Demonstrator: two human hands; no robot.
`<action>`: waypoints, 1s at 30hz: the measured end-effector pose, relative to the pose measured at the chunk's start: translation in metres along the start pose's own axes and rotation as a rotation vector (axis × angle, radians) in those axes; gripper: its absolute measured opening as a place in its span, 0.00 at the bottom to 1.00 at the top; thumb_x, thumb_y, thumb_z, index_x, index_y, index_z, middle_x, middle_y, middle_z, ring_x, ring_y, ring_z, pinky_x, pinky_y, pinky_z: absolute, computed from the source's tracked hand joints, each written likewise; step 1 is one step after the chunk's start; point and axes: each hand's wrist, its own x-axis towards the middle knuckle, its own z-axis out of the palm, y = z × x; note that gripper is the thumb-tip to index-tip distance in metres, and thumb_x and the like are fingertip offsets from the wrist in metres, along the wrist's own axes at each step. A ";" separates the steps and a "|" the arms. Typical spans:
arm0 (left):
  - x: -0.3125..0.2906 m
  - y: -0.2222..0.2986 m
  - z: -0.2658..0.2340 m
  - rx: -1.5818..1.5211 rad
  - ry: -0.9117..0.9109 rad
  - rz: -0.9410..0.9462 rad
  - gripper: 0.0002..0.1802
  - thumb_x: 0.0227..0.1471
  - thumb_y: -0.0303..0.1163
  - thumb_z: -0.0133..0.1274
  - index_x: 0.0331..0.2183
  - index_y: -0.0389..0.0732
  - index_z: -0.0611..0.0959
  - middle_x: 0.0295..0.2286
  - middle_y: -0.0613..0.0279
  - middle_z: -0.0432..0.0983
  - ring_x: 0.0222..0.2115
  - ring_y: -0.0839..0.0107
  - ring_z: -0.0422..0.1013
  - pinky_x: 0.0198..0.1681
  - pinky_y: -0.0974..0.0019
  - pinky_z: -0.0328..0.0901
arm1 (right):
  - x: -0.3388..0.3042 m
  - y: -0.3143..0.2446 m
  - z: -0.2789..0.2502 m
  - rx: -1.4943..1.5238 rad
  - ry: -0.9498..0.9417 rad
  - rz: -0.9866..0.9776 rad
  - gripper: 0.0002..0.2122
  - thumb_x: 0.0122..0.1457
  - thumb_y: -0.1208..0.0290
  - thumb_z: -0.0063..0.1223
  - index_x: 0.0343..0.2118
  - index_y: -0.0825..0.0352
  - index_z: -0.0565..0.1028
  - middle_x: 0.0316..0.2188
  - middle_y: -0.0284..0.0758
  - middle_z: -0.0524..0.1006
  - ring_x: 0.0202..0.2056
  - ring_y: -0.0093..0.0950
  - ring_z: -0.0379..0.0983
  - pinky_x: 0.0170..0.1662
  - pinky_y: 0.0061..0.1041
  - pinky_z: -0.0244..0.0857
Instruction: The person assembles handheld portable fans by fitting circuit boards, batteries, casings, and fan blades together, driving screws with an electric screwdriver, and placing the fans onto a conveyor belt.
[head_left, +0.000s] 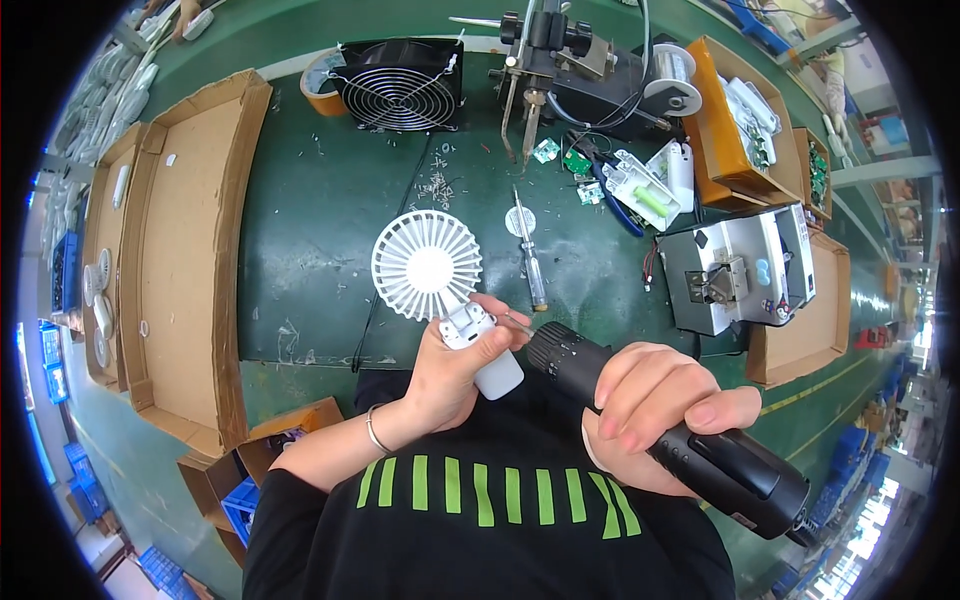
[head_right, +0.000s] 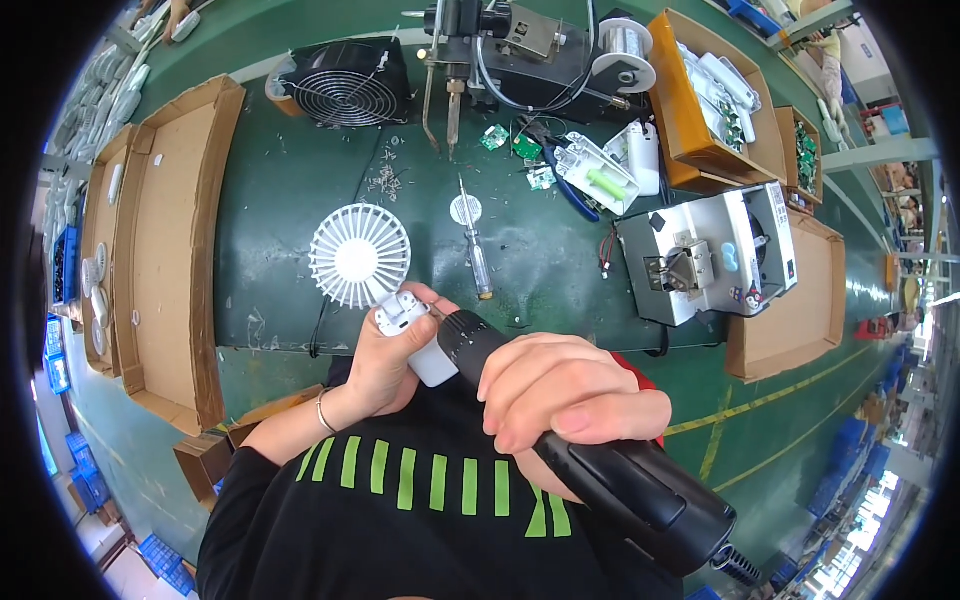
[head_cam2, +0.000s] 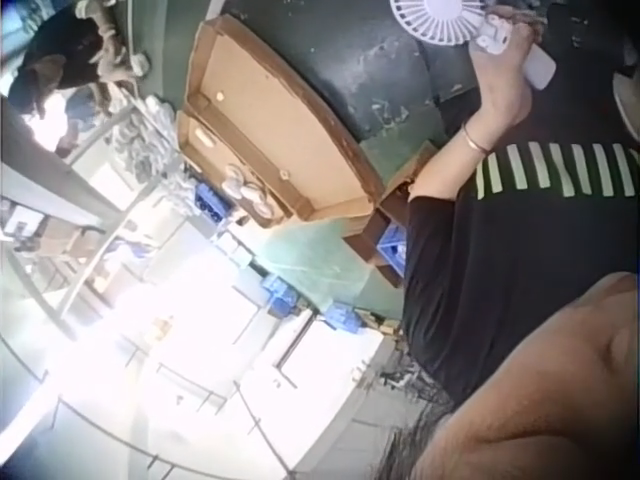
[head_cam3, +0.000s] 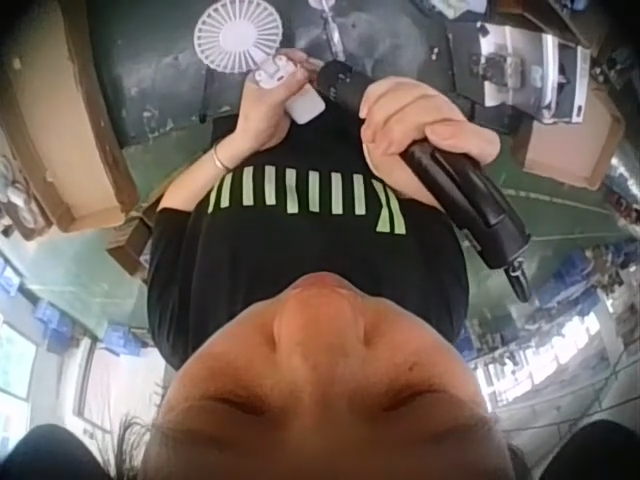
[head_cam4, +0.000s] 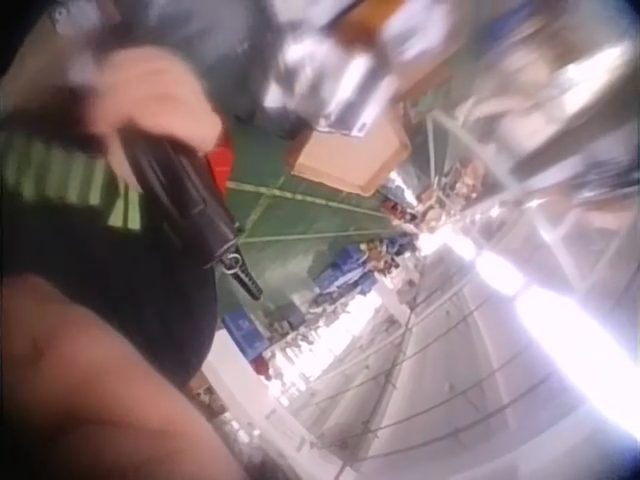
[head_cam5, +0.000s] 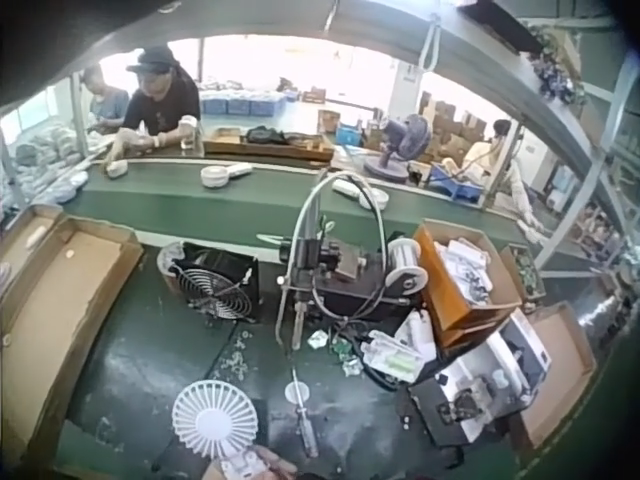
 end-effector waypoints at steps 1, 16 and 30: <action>0.000 0.001 -0.001 -0.036 -0.003 -0.006 0.13 0.51 0.28 0.59 0.39 0.38 0.75 0.36 0.58 0.77 0.36 0.72 0.73 0.42 0.67 0.68 | -0.001 0.000 0.001 0.018 0.024 0.002 0.12 0.63 0.62 0.41 0.38 0.68 0.62 0.22 0.44 0.74 0.20 0.36 0.72 0.24 0.37 0.68; 0.003 0.014 0.014 0.020 0.082 0.054 0.15 0.46 0.22 0.59 0.34 0.41 0.71 0.27 0.65 0.71 0.29 0.72 0.70 0.36 0.66 0.66 | 0.002 0.009 0.006 0.065 0.199 -0.085 0.15 0.51 0.87 0.53 0.40 0.68 0.64 0.19 0.40 0.73 0.16 0.31 0.69 0.22 0.32 0.65; 0.001 0.009 0.008 0.116 0.003 0.141 0.16 0.42 0.17 0.60 0.33 0.40 0.72 0.29 0.60 0.73 0.31 0.71 0.72 0.38 0.67 0.67 | 0.006 -0.006 0.009 0.061 0.443 0.139 0.37 0.50 0.25 0.29 0.34 0.63 0.65 0.12 0.34 0.66 0.13 0.27 0.62 0.20 0.28 0.57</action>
